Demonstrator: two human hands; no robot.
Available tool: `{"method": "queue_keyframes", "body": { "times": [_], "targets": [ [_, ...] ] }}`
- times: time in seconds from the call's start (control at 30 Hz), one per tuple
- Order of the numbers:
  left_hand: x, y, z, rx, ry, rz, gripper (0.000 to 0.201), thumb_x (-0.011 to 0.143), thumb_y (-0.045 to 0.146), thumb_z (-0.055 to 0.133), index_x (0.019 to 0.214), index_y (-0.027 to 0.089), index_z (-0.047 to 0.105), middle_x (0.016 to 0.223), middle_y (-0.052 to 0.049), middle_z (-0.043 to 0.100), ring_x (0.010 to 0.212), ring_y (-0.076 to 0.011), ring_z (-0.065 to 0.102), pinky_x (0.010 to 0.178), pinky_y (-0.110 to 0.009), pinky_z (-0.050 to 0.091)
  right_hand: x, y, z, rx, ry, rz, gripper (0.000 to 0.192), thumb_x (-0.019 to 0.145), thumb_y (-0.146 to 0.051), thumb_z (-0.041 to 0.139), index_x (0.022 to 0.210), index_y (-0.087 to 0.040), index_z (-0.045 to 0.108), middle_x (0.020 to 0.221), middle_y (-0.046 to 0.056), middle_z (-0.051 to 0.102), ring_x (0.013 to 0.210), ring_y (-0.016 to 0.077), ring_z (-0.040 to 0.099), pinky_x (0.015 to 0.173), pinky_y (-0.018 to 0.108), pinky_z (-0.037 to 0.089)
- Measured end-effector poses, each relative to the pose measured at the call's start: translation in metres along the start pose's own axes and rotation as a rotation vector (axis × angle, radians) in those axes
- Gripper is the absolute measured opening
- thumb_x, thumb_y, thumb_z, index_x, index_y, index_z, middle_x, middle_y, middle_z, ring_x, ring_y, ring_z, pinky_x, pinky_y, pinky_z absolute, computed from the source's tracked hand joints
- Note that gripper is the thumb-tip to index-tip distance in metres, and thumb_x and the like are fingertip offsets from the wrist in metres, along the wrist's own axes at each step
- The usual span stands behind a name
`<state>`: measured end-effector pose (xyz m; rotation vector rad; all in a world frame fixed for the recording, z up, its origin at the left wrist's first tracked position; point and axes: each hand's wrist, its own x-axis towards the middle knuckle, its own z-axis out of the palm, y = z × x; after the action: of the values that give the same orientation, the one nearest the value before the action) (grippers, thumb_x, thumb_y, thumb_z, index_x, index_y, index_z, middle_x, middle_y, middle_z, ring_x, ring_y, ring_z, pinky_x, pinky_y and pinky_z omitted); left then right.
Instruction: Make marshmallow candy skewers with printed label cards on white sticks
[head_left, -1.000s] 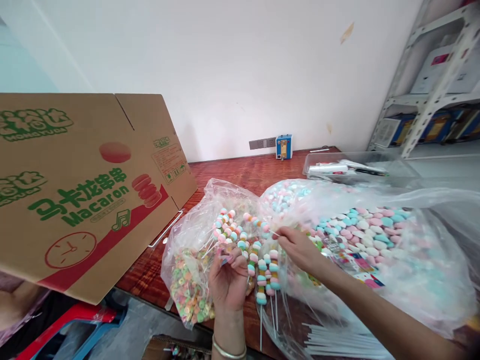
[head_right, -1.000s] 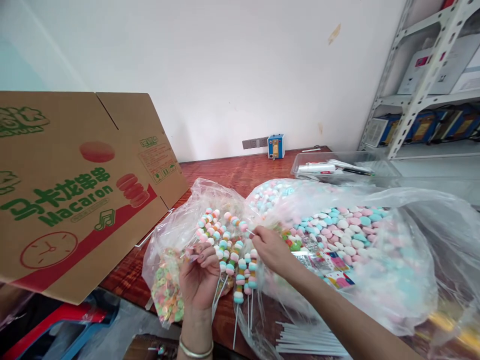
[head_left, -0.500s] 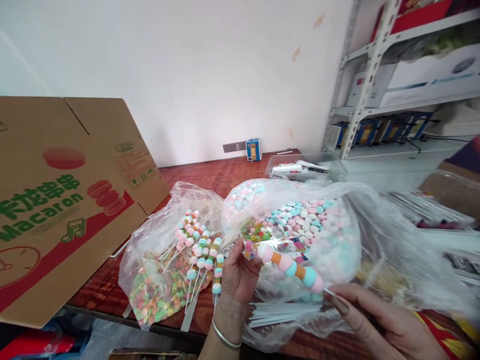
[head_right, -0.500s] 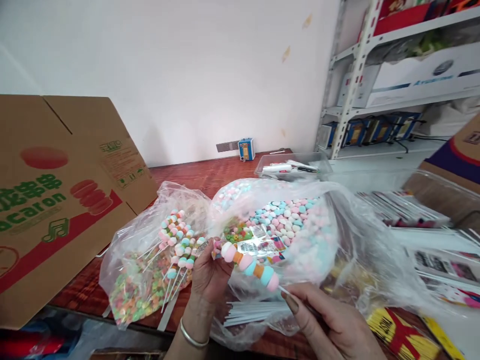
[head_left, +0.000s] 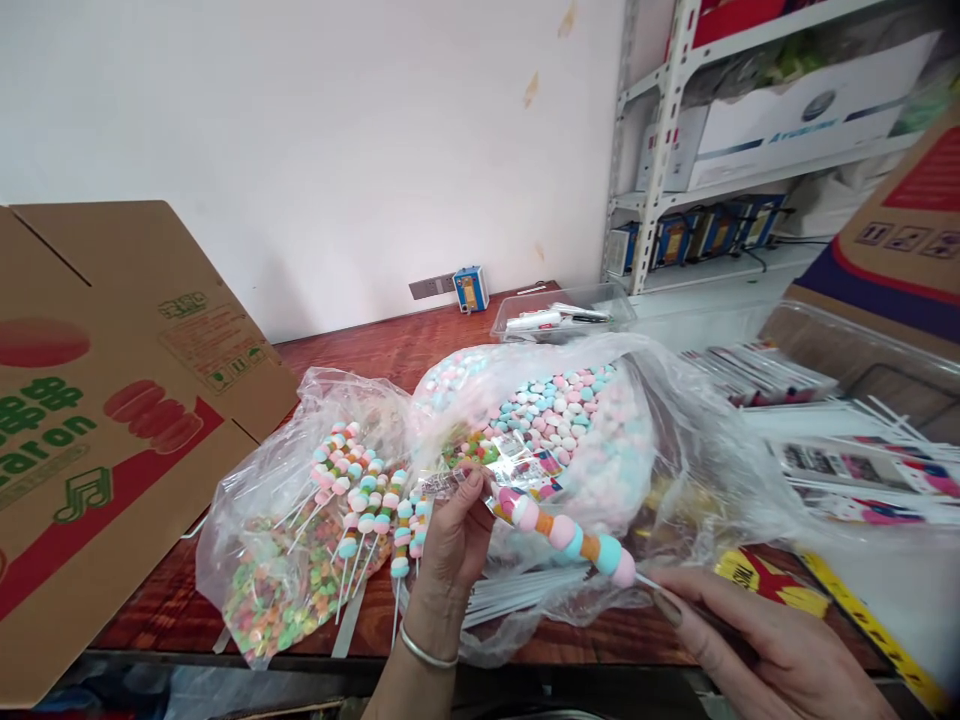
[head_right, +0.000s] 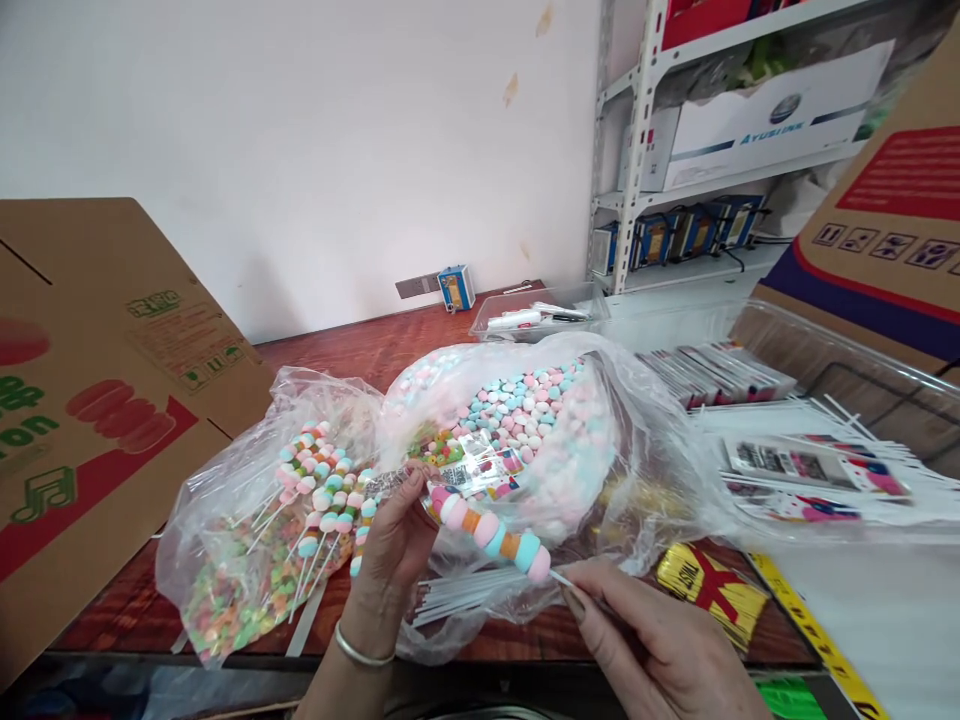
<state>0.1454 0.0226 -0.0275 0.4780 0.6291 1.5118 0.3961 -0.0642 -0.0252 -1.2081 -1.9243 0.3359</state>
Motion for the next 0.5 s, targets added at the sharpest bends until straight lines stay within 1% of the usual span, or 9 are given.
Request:
{"method": "queue_keyframes", "body": {
  "times": [0.1,0.23,0.33,0.43,0.5],
  "targets": [
    [0.001,-0.002,0.003,0.025,-0.023,-0.001,0.015,0.071,0.017,0.078,0.083,0.016,0.068,0.076,0.001,0.066,0.071,-0.0084,0.062,0.069,-0.018,0.051,-0.003,-0.002,-0.002,-0.019,0.037,-0.011,0.02,0.089,-0.03,0.059,0.107,-0.032,0.067,0.09,-0.001,0.078,0.072,0.0165,0.074,0.06,0.016,0.058],
    [0.003,-0.006,0.005,0.065,-0.049,-0.017,0.013,0.073,0.017,0.076,0.083,0.017,0.068,0.074,0.001,0.065,0.068,-0.009,0.06,0.067,-0.02,0.05,-0.002,-0.006,-0.004,-0.023,0.129,-0.015,0.017,0.087,-0.029,0.061,0.103,-0.03,0.068,0.086,-0.001,0.078,0.068,0.016,0.074,0.061,0.016,0.058],
    [0.004,-0.01,0.005,0.13,-0.056,-0.005,0.011,0.075,0.019,0.076,0.082,0.017,0.068,0.072,0.001,0.063,0.065,-0.0086,0.059,0.063,-0.02,0.049,-0.003,-0.007,-0.004,-0.002,0.174,0.007,0.015,0.086,-0.028,0.062,0.099,-0.028,0.07,0.086,0.0,0.078,0.067,0.0163,0.074,0.062,0.017,0.059],
    [0.005,-0.013,0.003,0.219,-0.062,0.033,0.012,0.074,0.02,0.076,0.082,0.017,0.068,0.071,0.002,0.062,0.065,-0.0083,0.058,0.059,-0.019,0.046,-0.008,-0.003,-0.003,0.043,0.149,0.085,0.015,0.085,-0.03,0.062,0.095,-0.027,0.073,0.085,0.001,0.078,0.07,0.0177,0.075,0.062,0.017,0.059],
    [0.007,-0.014,0.001,0.258,-0.078,0.05,0.013,0.073,0.021,0.077,0.081,0.016,0.067,0.071,0.002,0.06,0.065,-0.0082,0.057,0.059,-0.018,0.045,-0.014,0.001,-0.001,0.107,0.094,0.184,0.017,0.086,-0.034,0.061,0.093,-0.026,0.074,0.083,0.002,0.077,0.071,0.0192,0.074,0.063,0.019,0.059]
  ]
}}
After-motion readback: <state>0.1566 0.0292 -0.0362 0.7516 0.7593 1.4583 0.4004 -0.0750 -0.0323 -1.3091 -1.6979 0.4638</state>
